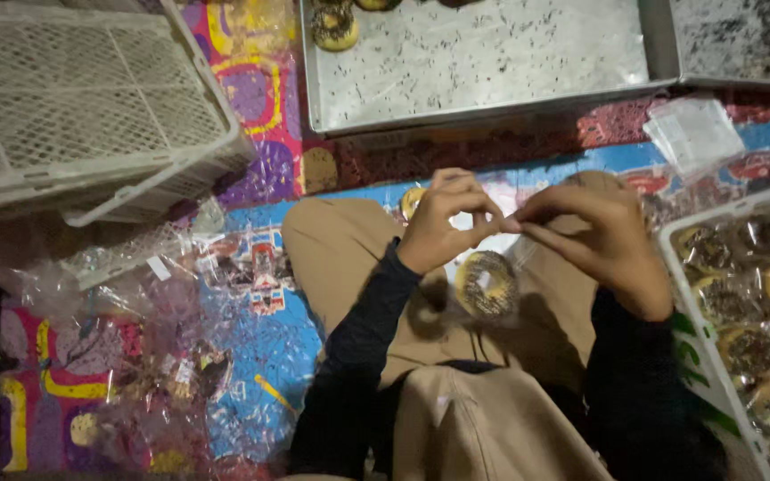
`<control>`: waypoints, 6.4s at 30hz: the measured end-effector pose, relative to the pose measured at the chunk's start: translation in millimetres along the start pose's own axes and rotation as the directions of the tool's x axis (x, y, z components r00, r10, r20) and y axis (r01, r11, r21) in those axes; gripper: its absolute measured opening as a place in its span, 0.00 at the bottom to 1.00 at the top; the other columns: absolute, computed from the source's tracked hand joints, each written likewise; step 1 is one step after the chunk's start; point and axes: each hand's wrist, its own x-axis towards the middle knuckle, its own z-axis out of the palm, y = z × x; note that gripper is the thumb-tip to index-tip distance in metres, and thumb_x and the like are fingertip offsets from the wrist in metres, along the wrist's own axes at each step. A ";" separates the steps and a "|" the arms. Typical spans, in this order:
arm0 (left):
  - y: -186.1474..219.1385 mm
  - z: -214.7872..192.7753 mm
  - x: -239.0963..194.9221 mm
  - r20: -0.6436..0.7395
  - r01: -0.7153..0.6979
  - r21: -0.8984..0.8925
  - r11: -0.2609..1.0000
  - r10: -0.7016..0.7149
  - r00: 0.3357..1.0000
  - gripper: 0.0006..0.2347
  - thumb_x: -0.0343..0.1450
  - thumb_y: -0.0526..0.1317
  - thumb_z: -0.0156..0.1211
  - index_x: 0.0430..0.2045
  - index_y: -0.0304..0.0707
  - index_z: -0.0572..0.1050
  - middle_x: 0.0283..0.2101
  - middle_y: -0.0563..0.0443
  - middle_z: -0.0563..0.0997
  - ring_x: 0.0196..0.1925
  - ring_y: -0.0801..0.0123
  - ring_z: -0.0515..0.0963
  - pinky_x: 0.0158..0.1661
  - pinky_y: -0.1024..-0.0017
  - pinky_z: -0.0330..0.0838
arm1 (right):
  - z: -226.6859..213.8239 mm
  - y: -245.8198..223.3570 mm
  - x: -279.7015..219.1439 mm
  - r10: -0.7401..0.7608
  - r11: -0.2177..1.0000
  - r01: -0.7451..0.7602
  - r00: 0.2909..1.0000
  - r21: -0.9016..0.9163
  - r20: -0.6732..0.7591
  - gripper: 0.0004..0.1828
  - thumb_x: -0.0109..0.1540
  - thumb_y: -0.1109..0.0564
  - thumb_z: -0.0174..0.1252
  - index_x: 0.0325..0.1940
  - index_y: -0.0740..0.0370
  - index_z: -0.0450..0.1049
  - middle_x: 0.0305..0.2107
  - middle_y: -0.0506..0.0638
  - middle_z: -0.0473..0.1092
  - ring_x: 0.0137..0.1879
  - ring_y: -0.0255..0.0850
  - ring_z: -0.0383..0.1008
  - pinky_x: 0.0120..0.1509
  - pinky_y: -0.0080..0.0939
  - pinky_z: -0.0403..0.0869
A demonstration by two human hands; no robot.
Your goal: The person sits on the floor and repeatedly picks donuts from a metal tray, places them into clear plastic bags, and sets the filled bags into a white basket. The person handles both plain and chocolate-topped donuts throughout the clip.
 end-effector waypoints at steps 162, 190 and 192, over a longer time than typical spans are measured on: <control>-102.5 -46.3 -58.5 -0.719 0.574 0.012 0.819 -0.392 0.574 0.09 0.76 0.44 0.61 0.34 0.37 0.74 0.22 0.51 0.81 0.22 0.71 0.80 0.26 0.70 0.70 | 299.9 182.5 4.6 0.292 -0.109 -0.238 0.920 0.965 0.260 0.06 0.73 0.60 0.63 0.47 0.67 0.75 0.39 0.49 0.74 0.43 0.36 0.74 0.48 0.37 0.71; -170.8 4.5 -103.2 -0.589 0.735 0.070 0.674 -0.567 0.576 0.05 0.69 0.38 0.63 0.34 0.38 0.76 0.28 0.44 0.80 0.30 0.55 0.82 0.33 0.59 0.76 | 288.4 276.2 -78.2 0.429 0.728 -0.427 0.894 -0.537 -0.129 0.13 0.53 0.53 0.65 0.38 0.63 0.78 0.35 0.59 0.75 0.42 0.56 0.77 0.40 0.54 0.74; -171.6 17.2 -92.0 -0.522 0.707 0.246 0.663 -0.523 0.673 0.06 0.70 0.37 0.64 0.38 0.38 0.77 0.35 0.42 0.80 0.36 0.51 0.82 0.37 0.56 0.75 | 285.4 274.7 -80.8 0.431 0.706 -0.376 0.901 -0.600 -0.058 0.12 0.47 0.52 0.66 0.31 0.59 0.79 0.34 0.56 0.75 0.44 0.53 0.76 0.43 0.54 0.72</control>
